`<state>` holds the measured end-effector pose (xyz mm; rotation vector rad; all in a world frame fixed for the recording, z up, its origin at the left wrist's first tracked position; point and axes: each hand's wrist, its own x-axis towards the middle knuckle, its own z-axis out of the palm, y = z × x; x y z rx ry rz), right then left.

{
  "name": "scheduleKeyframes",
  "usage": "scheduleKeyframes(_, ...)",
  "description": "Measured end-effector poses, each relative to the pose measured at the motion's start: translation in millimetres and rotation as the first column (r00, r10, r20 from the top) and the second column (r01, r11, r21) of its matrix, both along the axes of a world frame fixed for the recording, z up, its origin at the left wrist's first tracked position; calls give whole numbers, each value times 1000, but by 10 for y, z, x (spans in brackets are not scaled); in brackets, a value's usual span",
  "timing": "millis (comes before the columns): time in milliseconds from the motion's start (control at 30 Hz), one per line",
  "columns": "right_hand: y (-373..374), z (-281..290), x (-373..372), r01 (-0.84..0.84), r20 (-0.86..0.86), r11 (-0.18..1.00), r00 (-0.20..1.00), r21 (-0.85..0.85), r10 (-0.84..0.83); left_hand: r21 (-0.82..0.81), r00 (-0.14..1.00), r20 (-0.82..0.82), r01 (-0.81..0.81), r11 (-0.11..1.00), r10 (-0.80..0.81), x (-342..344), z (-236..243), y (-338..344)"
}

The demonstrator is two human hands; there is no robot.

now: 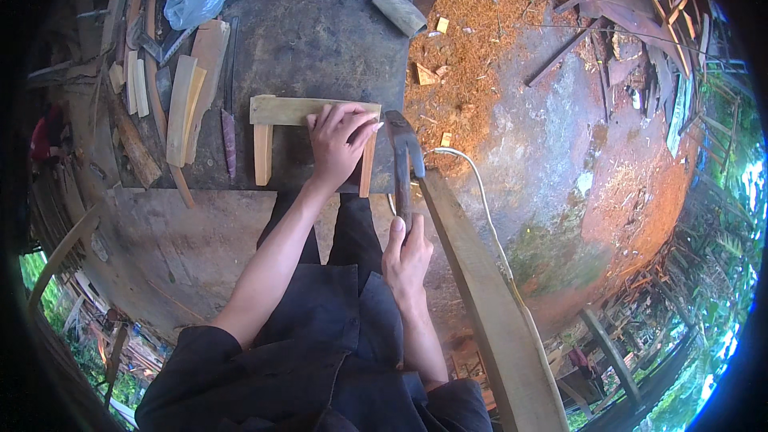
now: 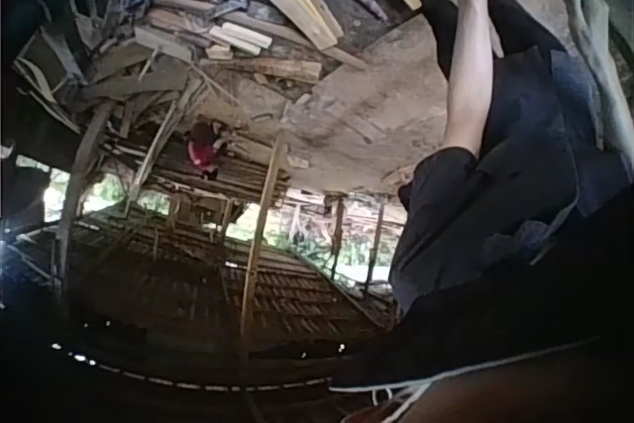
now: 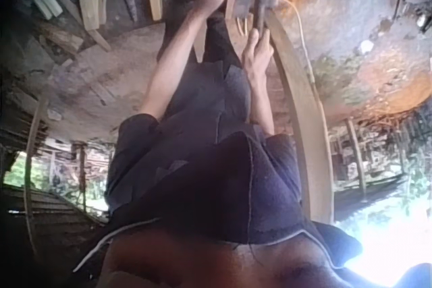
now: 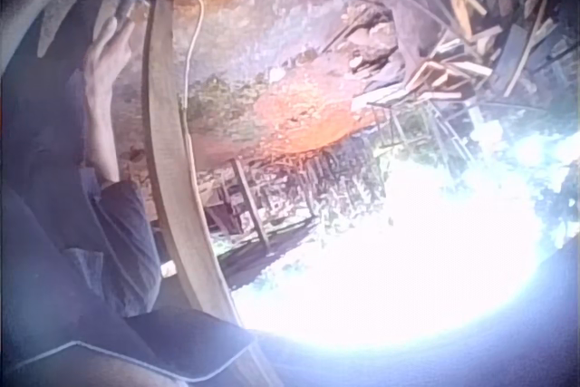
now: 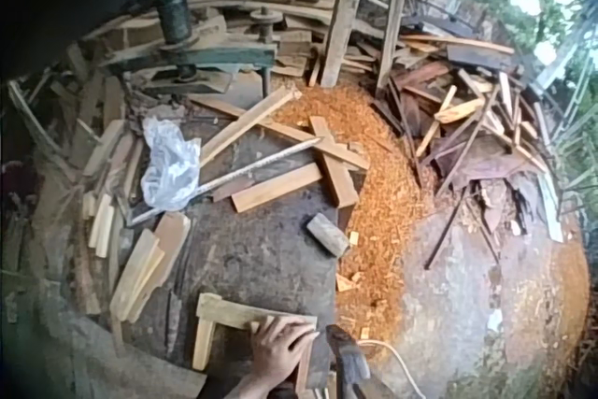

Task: Hammering a nail into a wooden frame to join pieces together.

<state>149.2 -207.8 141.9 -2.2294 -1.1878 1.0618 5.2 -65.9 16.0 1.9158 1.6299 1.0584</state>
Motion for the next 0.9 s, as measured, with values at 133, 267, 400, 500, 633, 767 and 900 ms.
scheduleKeyframes(133, 25, -24, -43, -8, 8, 1000, 1000, 24, 8, -11, 1000, 6, 14, 1000, -14, -8, 11, 14)
scheduleKeyframes(267, -25, -140, -45, -19, 16, 998, 1000, 54, 19, -37, 1000, -3, 4, 999, -4, 41, 24, 11)
scheduleKeyframes(400, -26, -183, -77, -19, -11, 1000, 1000, -4, 19, -36, 1000, -18, -10, 999, 10, 4, 10, 15)
scheduleKeyframes(500, 0, -157, -64, -22, 6, 999, 1000, -39, 22, -37, 1000, -3, -9, 999, 9, 26, -26, -8)
scheduleKeyframes(633, -25, -177, -76, -52, 28, 998, 998, 29, 51, -12, 1000, 5, 0, 1000, 1, 39, -15, 2)
scheduleKeyframes(767, 30, -183, -104, -64, 43, 998, 997, -17, 65, 3, 1000, 9, -20, 1000, 20, 18, -42, 10)
scheduleKeyframes(900, 12, -133, -97, -43, 22, 998, 999, -52, 44, -12, 999, 24, -23, 1000, 23, 28, -25, 15)
